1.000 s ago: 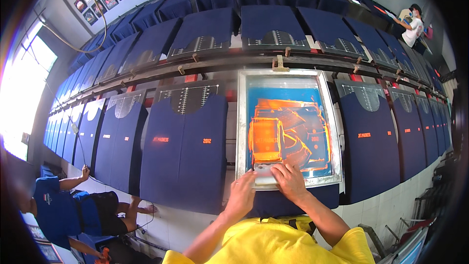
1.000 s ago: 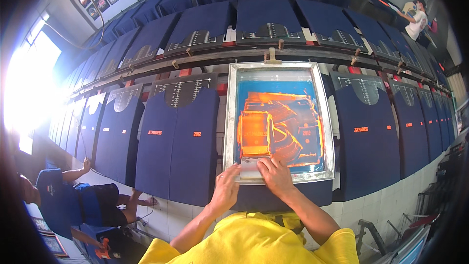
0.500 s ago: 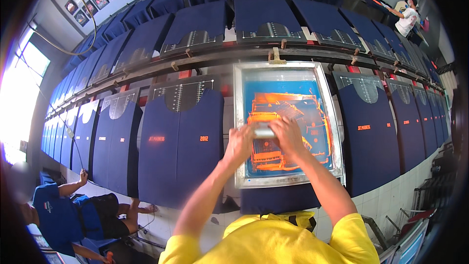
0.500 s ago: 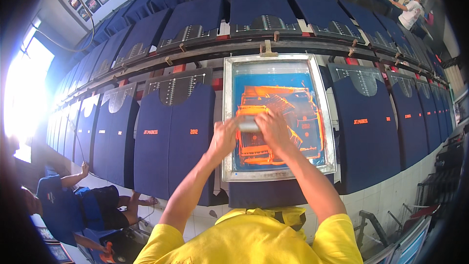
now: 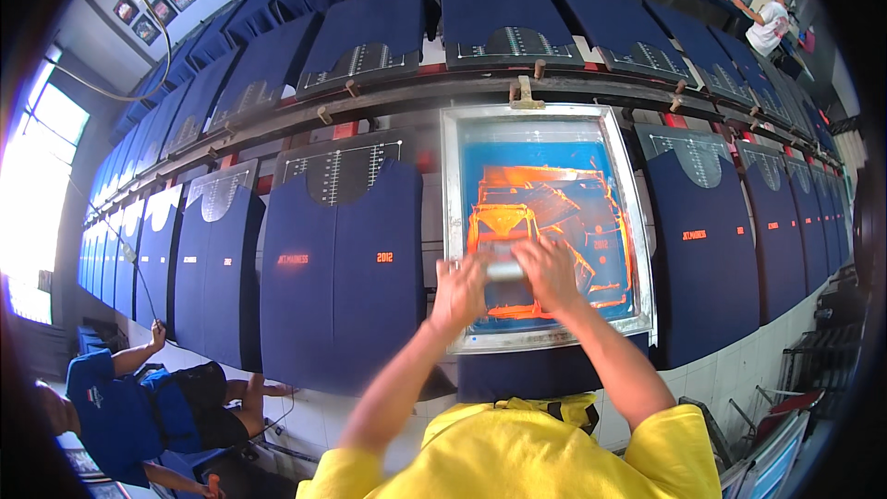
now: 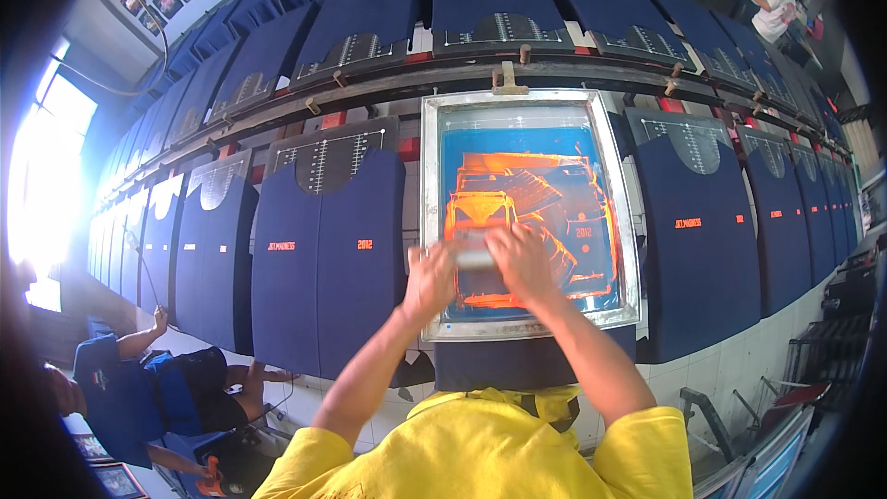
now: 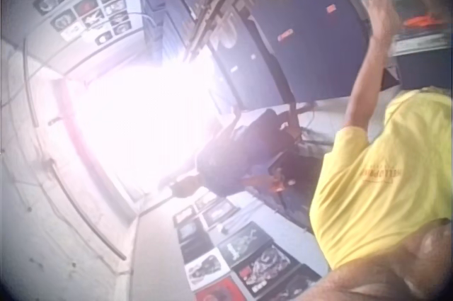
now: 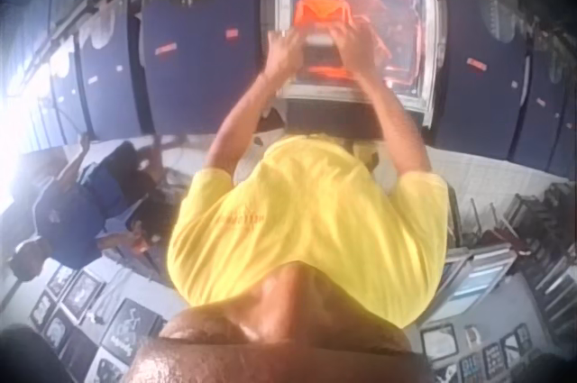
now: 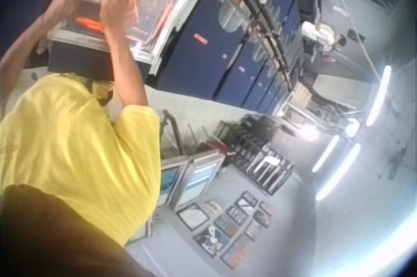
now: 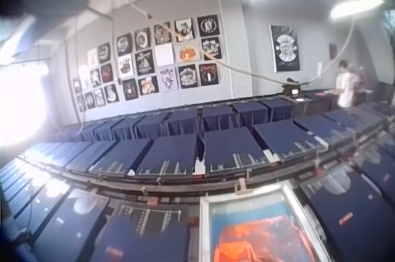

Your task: The person is screen printing designs onto a series of navy blue t-shirts using an orange ink and a handheld squeegee. They move the screen frame along a metal track, lower it onto each shirt, apply ink with the squeegee, and then lift the frame to move to the next garment.

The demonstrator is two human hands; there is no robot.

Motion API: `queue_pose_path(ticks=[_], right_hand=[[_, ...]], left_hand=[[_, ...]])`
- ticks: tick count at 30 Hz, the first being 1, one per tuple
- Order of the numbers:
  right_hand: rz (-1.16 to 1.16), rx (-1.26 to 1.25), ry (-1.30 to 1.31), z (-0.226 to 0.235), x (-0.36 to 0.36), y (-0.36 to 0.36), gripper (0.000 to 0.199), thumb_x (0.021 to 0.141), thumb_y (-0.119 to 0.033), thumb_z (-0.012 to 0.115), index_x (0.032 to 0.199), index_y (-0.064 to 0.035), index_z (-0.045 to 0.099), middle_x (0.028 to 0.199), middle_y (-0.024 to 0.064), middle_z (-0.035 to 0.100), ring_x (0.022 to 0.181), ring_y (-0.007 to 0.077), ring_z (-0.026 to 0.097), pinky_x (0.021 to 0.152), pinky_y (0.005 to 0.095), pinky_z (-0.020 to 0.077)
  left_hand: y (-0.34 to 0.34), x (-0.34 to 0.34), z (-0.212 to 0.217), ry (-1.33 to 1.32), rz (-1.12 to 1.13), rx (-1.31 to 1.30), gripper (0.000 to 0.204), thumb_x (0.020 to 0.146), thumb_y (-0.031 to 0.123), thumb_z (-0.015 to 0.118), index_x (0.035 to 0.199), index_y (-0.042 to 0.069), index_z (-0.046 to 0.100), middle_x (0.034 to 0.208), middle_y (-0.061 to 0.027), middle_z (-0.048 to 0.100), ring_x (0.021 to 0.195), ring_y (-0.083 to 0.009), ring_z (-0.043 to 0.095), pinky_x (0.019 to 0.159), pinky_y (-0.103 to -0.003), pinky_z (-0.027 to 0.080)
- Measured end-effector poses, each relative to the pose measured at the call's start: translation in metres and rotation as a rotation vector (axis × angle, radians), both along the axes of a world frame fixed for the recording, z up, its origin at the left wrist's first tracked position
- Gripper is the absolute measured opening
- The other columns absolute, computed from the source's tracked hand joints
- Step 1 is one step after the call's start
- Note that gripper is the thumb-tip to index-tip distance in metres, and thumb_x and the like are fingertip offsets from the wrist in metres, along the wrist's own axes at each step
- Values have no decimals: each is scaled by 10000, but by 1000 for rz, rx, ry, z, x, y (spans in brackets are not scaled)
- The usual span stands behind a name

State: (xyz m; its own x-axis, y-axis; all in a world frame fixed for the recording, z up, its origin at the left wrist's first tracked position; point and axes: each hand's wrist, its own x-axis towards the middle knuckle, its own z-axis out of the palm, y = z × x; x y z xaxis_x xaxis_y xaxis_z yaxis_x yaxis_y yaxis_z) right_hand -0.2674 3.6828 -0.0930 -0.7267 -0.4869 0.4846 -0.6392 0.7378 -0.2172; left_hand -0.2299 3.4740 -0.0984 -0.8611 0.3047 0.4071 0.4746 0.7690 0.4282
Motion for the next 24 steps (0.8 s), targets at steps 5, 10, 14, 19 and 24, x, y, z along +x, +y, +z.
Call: queue_pose_path(ticks=[5, 10, 14, 19, 24], right_hand=[[-9, 1, -170, 19, -44, -3, 324, 740, 2, 666, 1049, -86, 707, 1059, 22, 697, 968, 257, 600, 810, 423, 468], [52, -21, -74, 22, 64, 8, 285, 817, -90, 625, 1089, -47, 698, 1084, 51, 672, 963, 268, 594, 805, 423, 471], [52, -40, -148, 6, 109, 14, 289, 812, -79, 628, 1091, -39, 692, 1137, 53, 665, 958, 259, 591, 804, 417, 477], [30, -39, -58, -8, 43, 5, 286, 795, -78, 648, 1073, -45, 708, 1100, 53, 684, 945, 248, 597, 798, 402, 469], [-28, 31, -181, 7, -55, -4, 206, 777, -50, 674, 981, -74, 664, 995, 47, 660, 969, 268, 601, 800, 412, 466]], left_hand=[[-7, -46, 30, -89, -10, 27, 386, 876, -20, 563, 1239, 88, 639, 1186, -100, 694, 1037, -268, 647, 876, -448, 384], [-2, 66, 34, -32, -43, 10, 473, 768, -30, 601, 1225, 88, 635, 1240, -67, 677, 1146, -210, 636, 929, -442, 356], [6, 119, 13, -130, -39, -66, 488, 804, 72, 698, 1282, 124, 613, 1302, -13, 646, 1217, -153, 604, 983, -445, 322], [1, 48, -15, -26, 25, -38, 474, 795, 3, 640, 1251, 130, 605, 1267, -41, 658, 1102, -197, 634, 904, -443, 341], [-5, -55, 17, -35, -14, 39, 312, 899, 12, 595, 1196, 103, 631, 1181, -76, 694, 1018, -248, 664, 899, -458, 356]])
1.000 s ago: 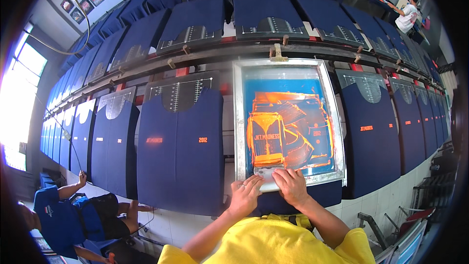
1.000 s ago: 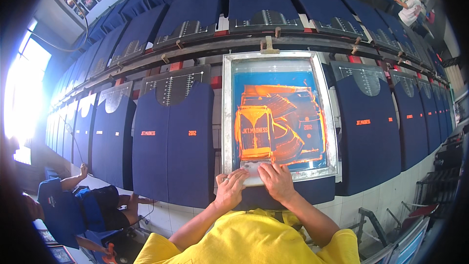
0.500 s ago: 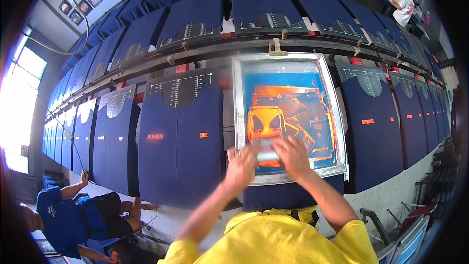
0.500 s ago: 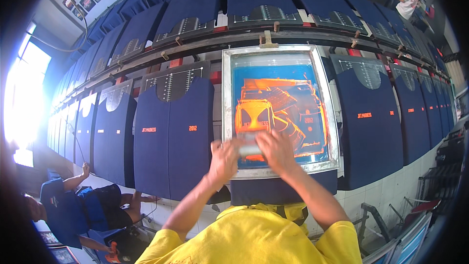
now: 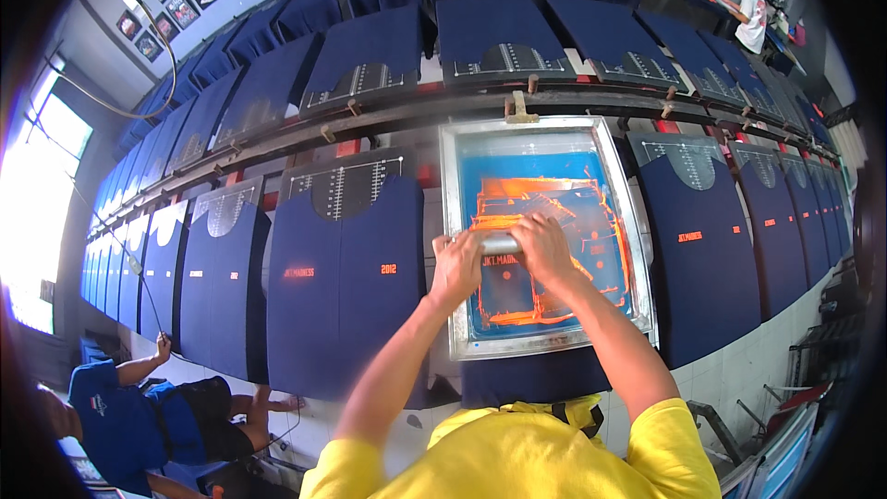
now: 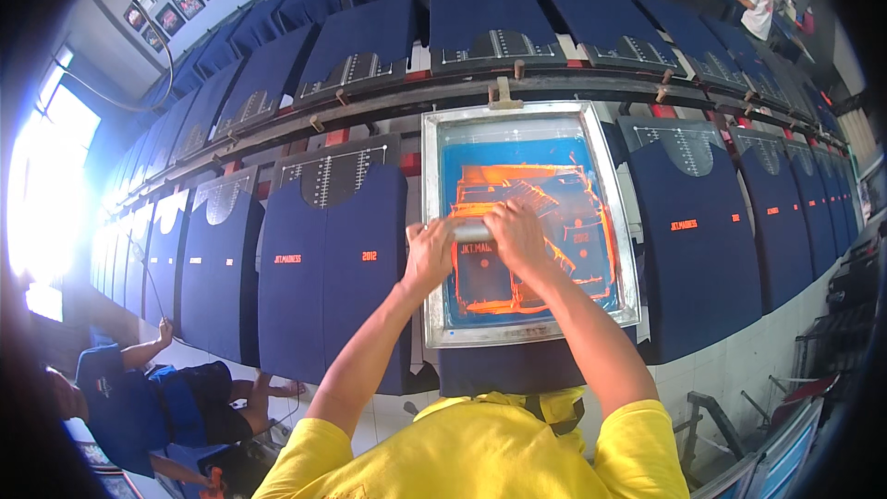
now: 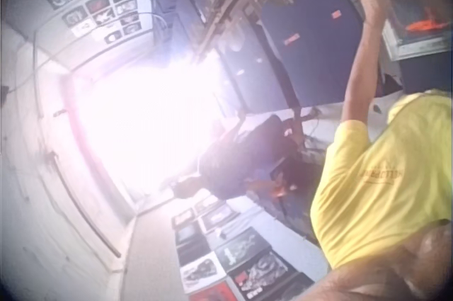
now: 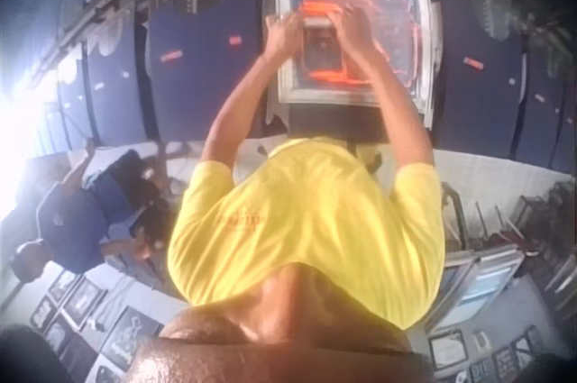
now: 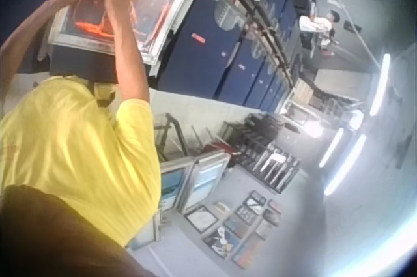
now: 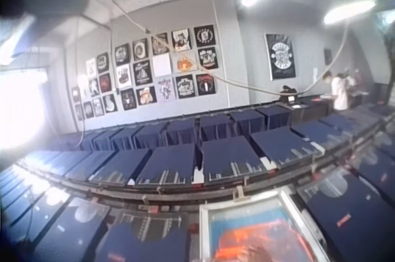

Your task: The person is screen printing designs onto a series of navy blue t-shirts using an orange ink and a handheld squeegee. They move the screen frame along a metal track, lower it onto each shirt, apply ink with the squeegee, and then lift the frame to move to the next garment.

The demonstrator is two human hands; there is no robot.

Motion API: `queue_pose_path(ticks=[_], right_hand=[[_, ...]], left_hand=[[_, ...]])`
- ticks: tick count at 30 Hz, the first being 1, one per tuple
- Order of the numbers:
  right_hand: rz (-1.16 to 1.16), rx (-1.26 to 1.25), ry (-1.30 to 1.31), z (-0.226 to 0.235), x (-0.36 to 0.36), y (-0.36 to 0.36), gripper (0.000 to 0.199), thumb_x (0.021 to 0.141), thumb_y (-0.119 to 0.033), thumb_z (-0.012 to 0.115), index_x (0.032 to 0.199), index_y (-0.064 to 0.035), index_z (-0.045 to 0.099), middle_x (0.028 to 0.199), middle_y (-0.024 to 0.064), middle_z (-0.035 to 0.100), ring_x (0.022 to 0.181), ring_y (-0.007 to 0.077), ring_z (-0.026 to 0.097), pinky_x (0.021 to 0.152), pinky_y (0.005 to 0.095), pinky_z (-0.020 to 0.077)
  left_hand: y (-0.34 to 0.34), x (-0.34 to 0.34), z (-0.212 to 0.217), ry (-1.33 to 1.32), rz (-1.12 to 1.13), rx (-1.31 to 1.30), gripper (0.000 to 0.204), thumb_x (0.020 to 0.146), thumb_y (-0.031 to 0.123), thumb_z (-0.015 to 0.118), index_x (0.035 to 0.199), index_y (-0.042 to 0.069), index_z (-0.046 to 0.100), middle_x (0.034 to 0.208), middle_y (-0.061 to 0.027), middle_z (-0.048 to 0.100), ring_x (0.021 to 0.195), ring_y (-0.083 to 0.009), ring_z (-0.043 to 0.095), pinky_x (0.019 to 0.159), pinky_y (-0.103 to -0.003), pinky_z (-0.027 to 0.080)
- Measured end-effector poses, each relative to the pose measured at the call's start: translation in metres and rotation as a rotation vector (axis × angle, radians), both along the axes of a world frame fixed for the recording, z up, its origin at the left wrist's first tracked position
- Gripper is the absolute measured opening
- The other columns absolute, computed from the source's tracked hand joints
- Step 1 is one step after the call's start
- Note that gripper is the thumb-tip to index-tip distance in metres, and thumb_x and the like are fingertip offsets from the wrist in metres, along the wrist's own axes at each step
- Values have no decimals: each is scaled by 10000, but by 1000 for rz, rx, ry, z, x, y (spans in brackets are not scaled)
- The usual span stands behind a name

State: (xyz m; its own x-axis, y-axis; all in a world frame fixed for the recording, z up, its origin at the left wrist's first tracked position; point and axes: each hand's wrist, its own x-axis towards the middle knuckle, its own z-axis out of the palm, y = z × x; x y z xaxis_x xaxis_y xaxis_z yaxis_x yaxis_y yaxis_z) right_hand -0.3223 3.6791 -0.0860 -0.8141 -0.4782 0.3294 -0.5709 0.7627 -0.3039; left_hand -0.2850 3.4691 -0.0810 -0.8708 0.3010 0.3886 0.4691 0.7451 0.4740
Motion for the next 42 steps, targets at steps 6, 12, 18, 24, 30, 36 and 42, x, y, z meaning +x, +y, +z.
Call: queue_pose_path(ticks=[6, 12, 18, 24, 30, 36, 42], right_hand=[[36, -57, 157, 16, 38, 10, 212, 789, -59, 650, 998, -87, 667, 1000, 31, 651, 979, 259, 597, 851, 407, 465], [23, -35, 101, -3, 160, 19, 292, 805, -117, 651, 1094, -86, 680, 1126, 17, 650, 1040, 229, 600, 858, 402, 479], [62, -13, 38, -8, 199, 24, 565, 831, -382, 732, 1276, -58, 606, 1324, 69, 573, 1201, 253, 545, 966, 419, 444], [56, -168, -33, -1, 207, 30, 628, 879, -431, 732, 1333, -24, 583, 1373, 107, 568, 1261, 303, 535, 1030, 456, 425], [-375, -405, 56, -19, 142, 118, 477, 961, -344, 663, 1274, 14, 616, 1339, 224, 598, 1211, 411, 586, 1044, 459, 465], [-589, -491, -82, -51, 105, 199, 467, 977, -306, 656, 1322, 4, 599, 1463, 238, 523, 1353, 381, 509, 1127, 437, 412], [-439, -897, -184, -83, 93, 208, 395, 955, -195, 665, 1308, -21, 633, 1433, 201, 565, 1388, 317, 499, 1157, 403, 371]], left_hand=[[2, 35, 24, 99, -34, 37, 286, 902, 26, 604, 1177, 96, 636, 1151, -61, 698, 991, -251, 663, 915, -461, 349], [9, 152, 5, 16, -56, -11, 451, 787, 5, 672, 1225, 112, 645, 1245, -42, 680, 1156, -206, 640, 956, -444, 346], [8, 190, -35, 59, -74, -62, 483, 759, 8, 702, 1230, 102, 647, 1266, -39, 674, 1228, -197, 620, 987, -436, 342], [5, 184, -27, 32, -85, 48, 433, 794, -6, 660, 1222, 58, 651, 1280, -83, 665, 1276, -246, 585, 1006, -424, 355], [-27, 131, -60, -157, 257, 629, 495, 989, 161, 575, 1437, -29, 483, 1483, -194, 502, 1409, -327, 438, 1182, -448, 299], [-36, 97, -79, -476, 319, 708, 577, 1062, 339, 500, 1474, -62, 444, 1496, -228, 486, 1388, -315, 459, 1152, -418, 350], [-35, 90, -95, -547, 438, 891, 564, 1041, 277, 526, 1454, -99, 456, 1396, -197, 584, 1289, -250, 536, 1101, -357, 397]])
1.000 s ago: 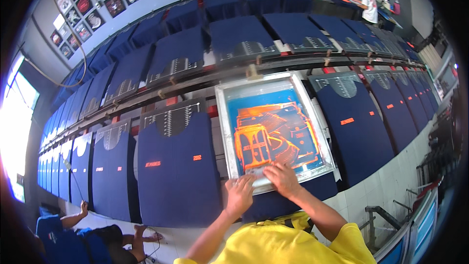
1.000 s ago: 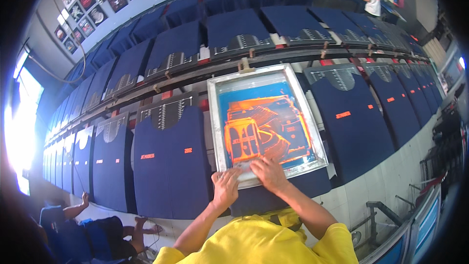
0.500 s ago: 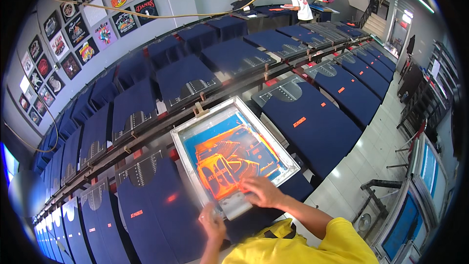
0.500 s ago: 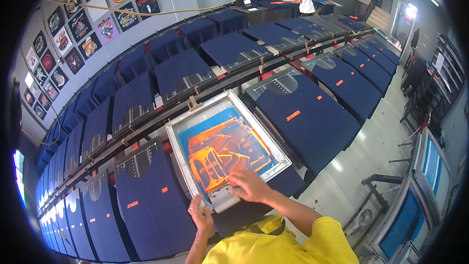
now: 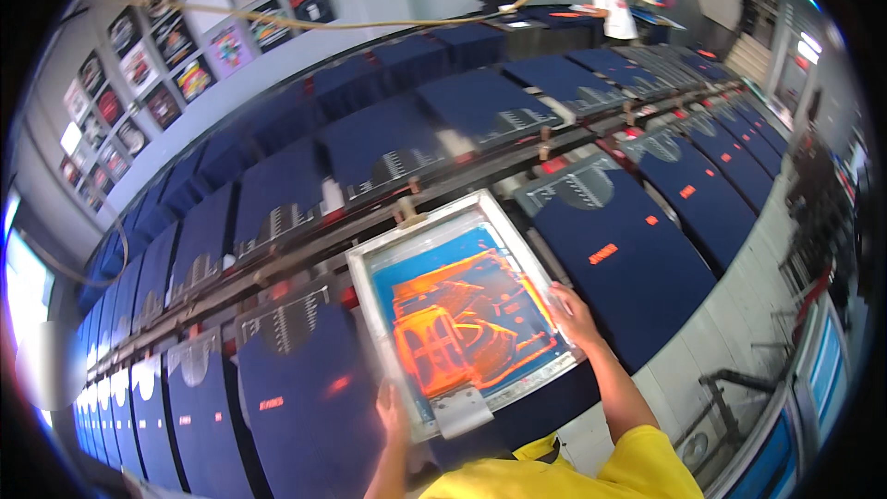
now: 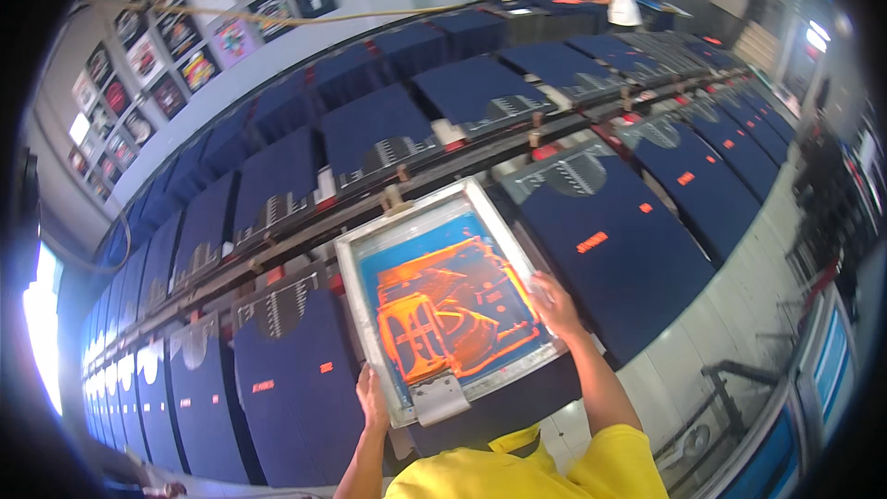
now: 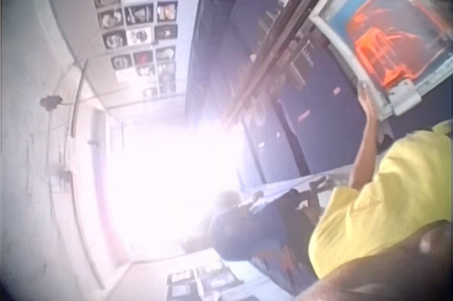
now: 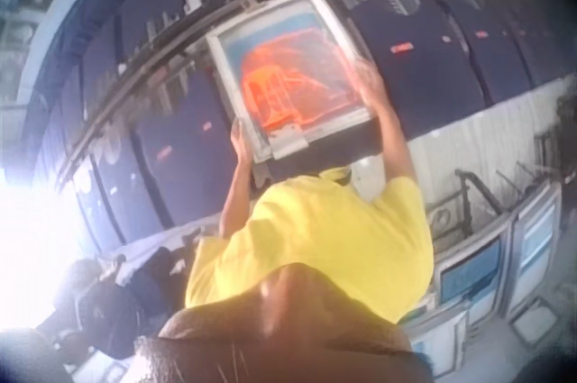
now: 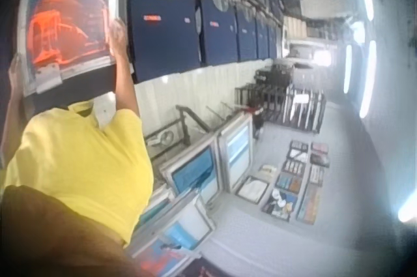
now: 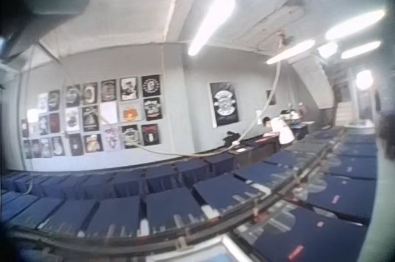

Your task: The person is screen printing designs onto a series of navy blue t-shirts using an orange ink and a handheld squeegee. They move the screen frame along a metal track, lower it onto each shirt, apply ink with the squeegee, and then lift the frame to move to the next garment.

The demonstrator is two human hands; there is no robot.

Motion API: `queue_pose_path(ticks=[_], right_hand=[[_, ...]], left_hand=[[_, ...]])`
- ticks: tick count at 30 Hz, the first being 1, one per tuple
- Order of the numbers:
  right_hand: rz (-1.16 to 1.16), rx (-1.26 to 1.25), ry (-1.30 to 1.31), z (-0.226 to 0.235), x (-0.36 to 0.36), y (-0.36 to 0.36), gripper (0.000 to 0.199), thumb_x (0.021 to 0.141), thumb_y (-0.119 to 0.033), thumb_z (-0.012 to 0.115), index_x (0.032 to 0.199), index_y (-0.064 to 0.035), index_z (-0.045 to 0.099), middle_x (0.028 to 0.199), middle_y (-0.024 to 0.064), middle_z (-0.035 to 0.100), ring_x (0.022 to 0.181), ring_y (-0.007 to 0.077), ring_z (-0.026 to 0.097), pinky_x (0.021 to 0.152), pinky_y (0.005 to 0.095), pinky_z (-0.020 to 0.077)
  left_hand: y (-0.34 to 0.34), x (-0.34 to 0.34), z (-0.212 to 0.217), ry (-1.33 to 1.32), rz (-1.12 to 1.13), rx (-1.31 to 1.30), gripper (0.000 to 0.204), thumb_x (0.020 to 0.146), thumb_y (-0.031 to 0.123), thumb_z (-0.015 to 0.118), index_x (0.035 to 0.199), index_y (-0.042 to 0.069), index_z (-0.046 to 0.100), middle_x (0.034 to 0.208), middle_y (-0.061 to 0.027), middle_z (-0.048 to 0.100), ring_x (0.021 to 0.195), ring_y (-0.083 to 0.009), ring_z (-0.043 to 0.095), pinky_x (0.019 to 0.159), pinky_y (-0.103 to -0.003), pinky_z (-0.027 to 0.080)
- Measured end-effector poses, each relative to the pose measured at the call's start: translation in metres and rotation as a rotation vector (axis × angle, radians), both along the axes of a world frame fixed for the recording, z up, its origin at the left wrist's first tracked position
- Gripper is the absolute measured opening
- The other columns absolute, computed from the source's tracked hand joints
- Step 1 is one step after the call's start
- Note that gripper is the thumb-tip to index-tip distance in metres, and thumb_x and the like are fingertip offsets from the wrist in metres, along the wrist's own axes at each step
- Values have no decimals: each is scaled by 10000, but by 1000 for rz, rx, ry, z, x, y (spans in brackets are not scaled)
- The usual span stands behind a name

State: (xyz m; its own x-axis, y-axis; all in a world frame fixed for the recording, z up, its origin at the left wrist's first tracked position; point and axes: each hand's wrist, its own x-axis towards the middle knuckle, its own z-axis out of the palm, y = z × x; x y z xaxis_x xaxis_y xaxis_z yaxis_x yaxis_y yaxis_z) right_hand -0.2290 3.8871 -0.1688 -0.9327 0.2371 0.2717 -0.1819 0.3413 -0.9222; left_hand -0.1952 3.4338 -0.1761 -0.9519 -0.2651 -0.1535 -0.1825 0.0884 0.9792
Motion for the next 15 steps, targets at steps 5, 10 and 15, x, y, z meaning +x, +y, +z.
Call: queue_pose_path(ticks=[5, 10, 15], right_hand=[[98, -253, -94, 1, 1, 18, 448, 971, -139, 594, 1394, 2, 560, 1491, 170, 514, 1416, 262, 455, 1191, 373, 314], [179, -618, -108, 22, 4, 19, 680, 1010, -418, 560, 1424, 112, 466, 1447, 205, 532, 1365, 278, 494, 1174, 390, 344], [210, -577, -89, 44, 22, 1, 761, 992, -513, 507, 1436, 103, 460, 1496, 229, 482, 1437, 304, 405, 1225, 422, 236]], left_hand=[[28, 1, 36, 50, -3, 103, 577, 1043, 235, 542, 1476, -121, 403, 1503, -242, 481, 1400, -289, 454, 1179, -371, 318], [24, 7, 63, 72, -10, 22, 590, 1026, 216, 529, 1479, -136, 393, 1429, -211, 558, 1318, -223, 515, 1124, -331, 366], [-3, 13, 70, 86, -51, 5, 668, 1025, 331, 556, 1482, -128, 392, 1463, -285, 523, 1389, -302, 486, 1153, -382, 351]])
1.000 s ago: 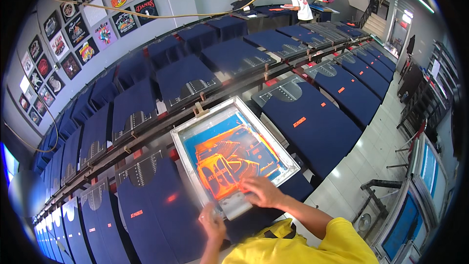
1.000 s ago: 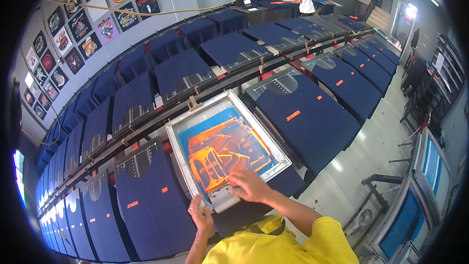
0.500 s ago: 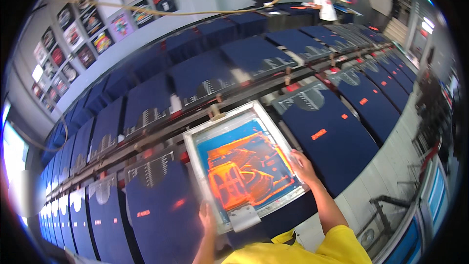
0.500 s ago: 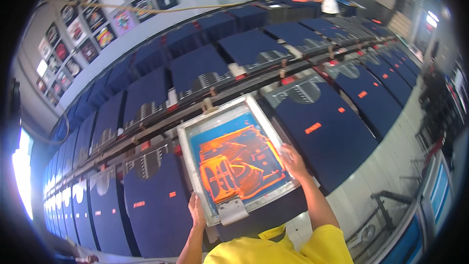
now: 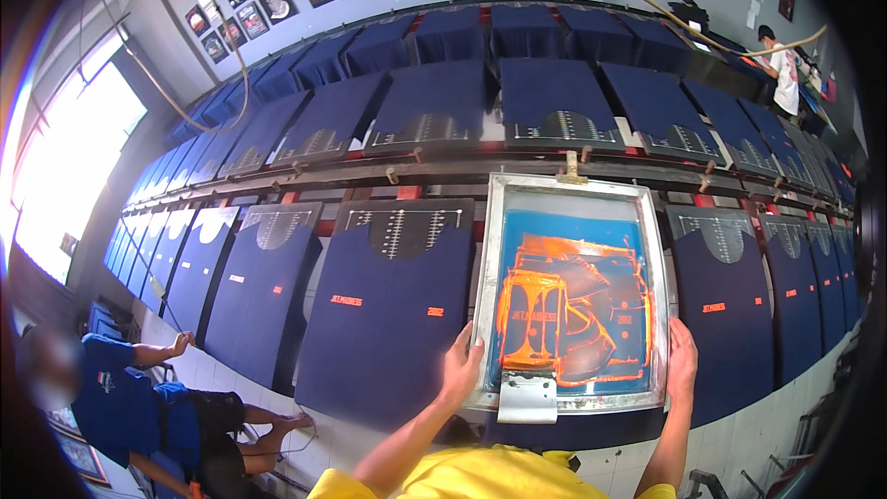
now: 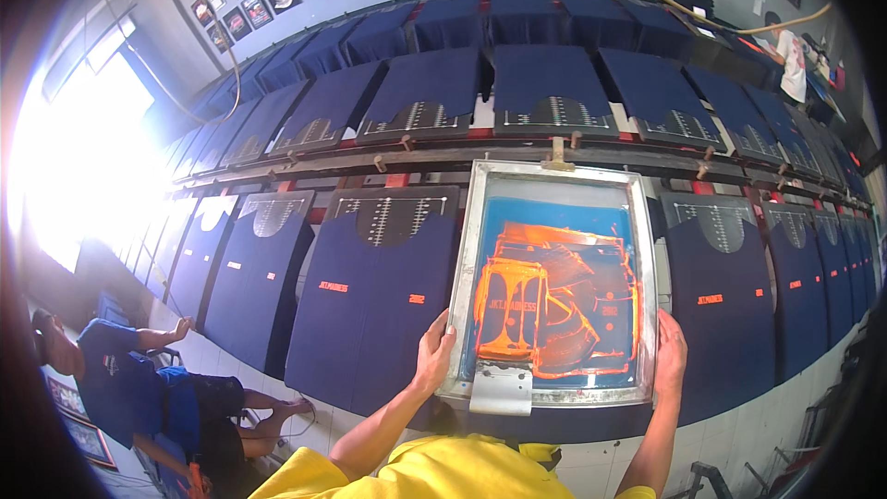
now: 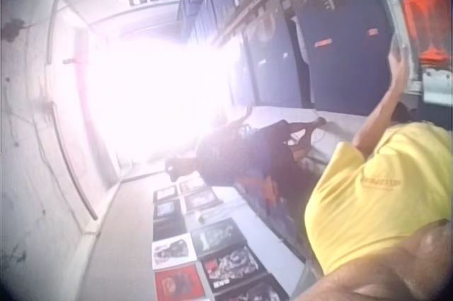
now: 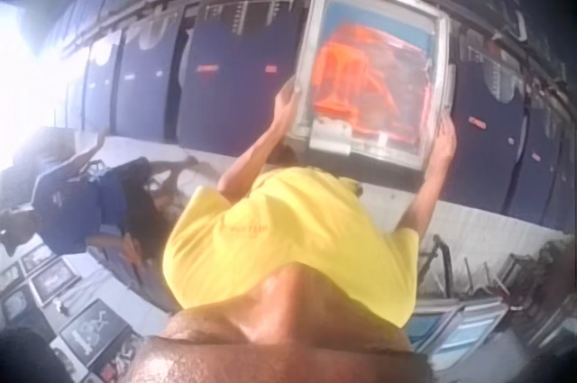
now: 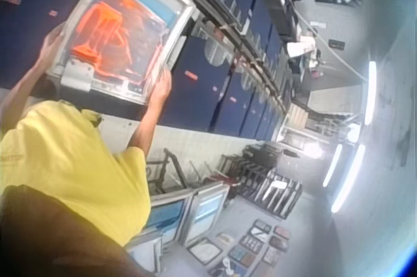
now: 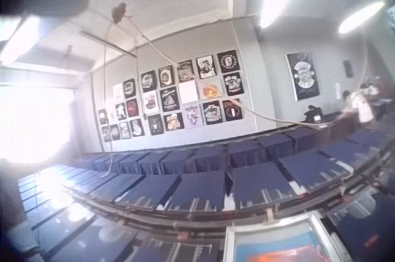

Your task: The person is screen printing designs onto a series of navy blue t-shirts using an orange ink and a handheld squeegee. They move the screen frame along a metal track, lower it onto each shirt, apply ink with the squeegee, and then lift the frame to move to the next garment.

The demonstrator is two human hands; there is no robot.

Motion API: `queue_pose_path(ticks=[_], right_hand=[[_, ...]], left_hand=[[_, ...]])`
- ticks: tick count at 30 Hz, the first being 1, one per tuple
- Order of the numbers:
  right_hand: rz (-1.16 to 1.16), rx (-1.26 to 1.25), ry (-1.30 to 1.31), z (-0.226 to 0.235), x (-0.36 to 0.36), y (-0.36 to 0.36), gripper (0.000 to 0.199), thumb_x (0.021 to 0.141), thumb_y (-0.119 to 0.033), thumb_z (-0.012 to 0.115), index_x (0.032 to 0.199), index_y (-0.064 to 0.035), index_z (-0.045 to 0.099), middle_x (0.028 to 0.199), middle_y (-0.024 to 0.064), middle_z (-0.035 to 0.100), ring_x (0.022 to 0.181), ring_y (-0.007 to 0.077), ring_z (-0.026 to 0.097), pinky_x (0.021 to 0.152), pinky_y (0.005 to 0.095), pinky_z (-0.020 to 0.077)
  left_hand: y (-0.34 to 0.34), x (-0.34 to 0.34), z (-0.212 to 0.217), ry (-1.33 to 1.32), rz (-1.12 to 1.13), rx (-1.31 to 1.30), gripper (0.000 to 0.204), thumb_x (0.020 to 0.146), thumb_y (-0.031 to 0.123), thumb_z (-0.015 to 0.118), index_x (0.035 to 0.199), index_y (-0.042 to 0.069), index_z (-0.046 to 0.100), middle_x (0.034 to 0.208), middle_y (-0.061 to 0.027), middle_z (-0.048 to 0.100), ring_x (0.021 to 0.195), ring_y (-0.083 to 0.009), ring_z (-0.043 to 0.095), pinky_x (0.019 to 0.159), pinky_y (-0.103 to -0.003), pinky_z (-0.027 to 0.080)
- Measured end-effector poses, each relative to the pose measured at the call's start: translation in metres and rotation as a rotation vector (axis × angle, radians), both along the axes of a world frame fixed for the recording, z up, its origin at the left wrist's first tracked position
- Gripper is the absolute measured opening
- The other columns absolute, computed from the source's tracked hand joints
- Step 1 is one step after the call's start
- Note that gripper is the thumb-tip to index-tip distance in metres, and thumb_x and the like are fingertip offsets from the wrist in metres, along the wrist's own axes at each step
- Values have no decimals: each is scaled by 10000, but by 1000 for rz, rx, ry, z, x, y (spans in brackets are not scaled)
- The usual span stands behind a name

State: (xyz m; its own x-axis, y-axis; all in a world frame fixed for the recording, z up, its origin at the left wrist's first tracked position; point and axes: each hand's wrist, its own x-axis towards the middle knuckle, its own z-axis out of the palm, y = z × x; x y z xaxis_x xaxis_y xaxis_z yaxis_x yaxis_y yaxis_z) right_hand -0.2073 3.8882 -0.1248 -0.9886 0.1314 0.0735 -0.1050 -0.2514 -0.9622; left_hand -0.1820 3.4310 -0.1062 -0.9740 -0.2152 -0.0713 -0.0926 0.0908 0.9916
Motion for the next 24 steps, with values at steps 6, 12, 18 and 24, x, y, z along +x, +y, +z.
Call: queue_pose_path(ticks=[6, 12, 18, 24], right_hand=[[-18, -18, 60, 21, 17, -54, 725, 991, -512, 486, 1441, 57, 490, 1514, 203, 479, 1450, 300, 383, 1230, 433, 211], [-44, 13, 65, 14, 34, -156, 721, 974, -501, 507, 1427, 60, 503, 1498, 200, 498, 1426, 304, 416, 1221, 432, 242], [-70, 8, 6, -1, 51, -276, 748, 934, -511, 546, 1409, 66, 512, 1486, 201, 513, 1414, 301, 432, 1212, 426, 263], [-22, -127, -64, 9, 43, -371, 732, 924, -456, 619, 1401, 91, 520, 1472, 206, 526, 1411, 297, 444, 1222, 422, 255]], left_hand=[[-54, 7, 17, 17, -24, -30, 649, 1024, 322, 551, 1477, -120, 406, 1454, -291, 529, 1392, -308, 485, 1153, -387, 350], [-152, 19, 21, 31, -1, -106, 659, 1015, 339, 559, 1459, -129, 425, 1434, -294, 546, 1386, -319, 492, 1151, -394, 357], [-268, 38, 17, 55, 54, -45, 615, 993, 279, 578, 1438, -129, 459, 1404, -236, 582, 1329, -267, 532, 1127, -365, 384], [-354, 56, 23, 19, 110, -131, 610, 993, 315, 568, 1421, -112, 495, 1278, -191, 659, 1180, -214, 601, 1015, -335, 457]])
